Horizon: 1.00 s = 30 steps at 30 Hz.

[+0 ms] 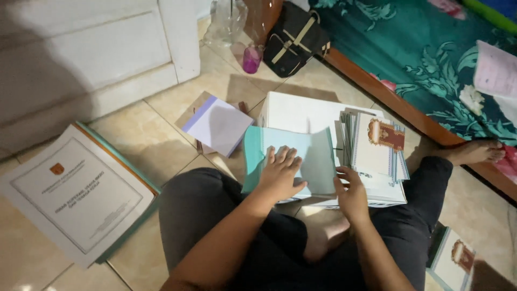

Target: Inserting small cards into light blue folders and stacking them.

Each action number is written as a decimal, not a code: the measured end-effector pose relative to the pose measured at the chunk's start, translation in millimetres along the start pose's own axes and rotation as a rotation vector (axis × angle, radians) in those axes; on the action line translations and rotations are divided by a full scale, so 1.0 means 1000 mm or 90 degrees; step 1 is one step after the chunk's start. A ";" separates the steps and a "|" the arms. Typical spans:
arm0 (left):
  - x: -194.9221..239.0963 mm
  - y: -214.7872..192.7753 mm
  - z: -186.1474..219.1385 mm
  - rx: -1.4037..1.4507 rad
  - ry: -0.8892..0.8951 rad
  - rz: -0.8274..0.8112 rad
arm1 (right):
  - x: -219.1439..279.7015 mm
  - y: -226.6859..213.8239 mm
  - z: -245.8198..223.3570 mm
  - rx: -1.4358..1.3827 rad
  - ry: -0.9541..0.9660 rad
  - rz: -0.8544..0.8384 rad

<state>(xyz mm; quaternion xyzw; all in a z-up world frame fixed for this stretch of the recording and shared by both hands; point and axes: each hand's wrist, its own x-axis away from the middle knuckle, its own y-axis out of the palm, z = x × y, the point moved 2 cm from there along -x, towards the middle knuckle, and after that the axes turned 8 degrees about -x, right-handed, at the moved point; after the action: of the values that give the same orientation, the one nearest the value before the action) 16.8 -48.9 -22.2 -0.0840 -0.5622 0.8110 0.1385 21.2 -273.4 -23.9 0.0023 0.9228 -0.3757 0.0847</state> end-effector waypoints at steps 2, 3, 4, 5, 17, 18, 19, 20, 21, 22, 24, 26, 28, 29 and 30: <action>-0.004 0.005 -0.003 -0.002 0.003 0.011 | -0.001 0.007 0.003 -0.590 0.113 -0.018; -0.001 -0.001 -0.002 0.003 -0.003 0.012 | 0.003 0.009 -0.004 -0.586 0.114 -0.025; 0.000 -0.011 -0.002 0.048 -0.010 0.042 | 0.004 0.014 -0.013 -0.700 0.136 -0.126; 0.001 -0.021 -0.002 0.093 -0.017 0.072 | 0.006 0.018 -0.022 -0.812 0.162 -0.231; -0.009 0.010 -0.028 -0.076 -0.124 0.007 | -0.029 0.059 -0.033 0.288 -0.176 -0.443; -0.009 0.008 -0.026 -0.076 -0.123 0.002 | -0.051 0.070 -0.031 0.285 -0.173 -0.444; -0.008 0.008 -0.025 -0.087 -0.132 -0.023 | -0.074 0.080 -0.027 0.283 -0.141 -0.440; -0.010 0.005 -0.026 -0.100 -0.142 -0.045 | -0.099 0.092 -0.025 0.280 -0.112 -0.433; -0.009 0.011 -0.025 -0.102 -0.142 -0.046 | -0.103 0.092 -0.021 0.278 -0.112 -0.432; -0.009 0.014 -0.026 -0.105 -0.134 0.006 | -0.109 0.095 -0.020 0.294 -0.148 -0.431; -0.015 0.034 -0.032 -0.114 -0.128 0.057 | -0.101 0.094 -0.025 0.306 -0.186 -0.430; -0.025 0.057 -0.039 -0.091 -0.066 0.470 | -0.076 0.088 -0.037 0.254 -0.201 -0.426; -0.020 0.043 -0.034 -0.096 -0.078 0.348 | -0.025 0.069 -0.023 0.238 -0.201 -0.405; -0.020 0.038 -0.033 -0.094 -0.089 0.226 | -0.003 0.060 -0.014 0.227 -0.198 -0.384; -0.020 0.038 -0.034 -0.092 -0.092 0.230 | 0.007 0.048 -0.025 0.231 -0.201 -0.385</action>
<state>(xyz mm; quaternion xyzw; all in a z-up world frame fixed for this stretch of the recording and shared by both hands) 40.9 -37.9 -69.6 -0.1347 -0.6029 0.7843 -0.0563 14.0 -222.2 -40.9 -0.3132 0.7759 -0.5365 0.1095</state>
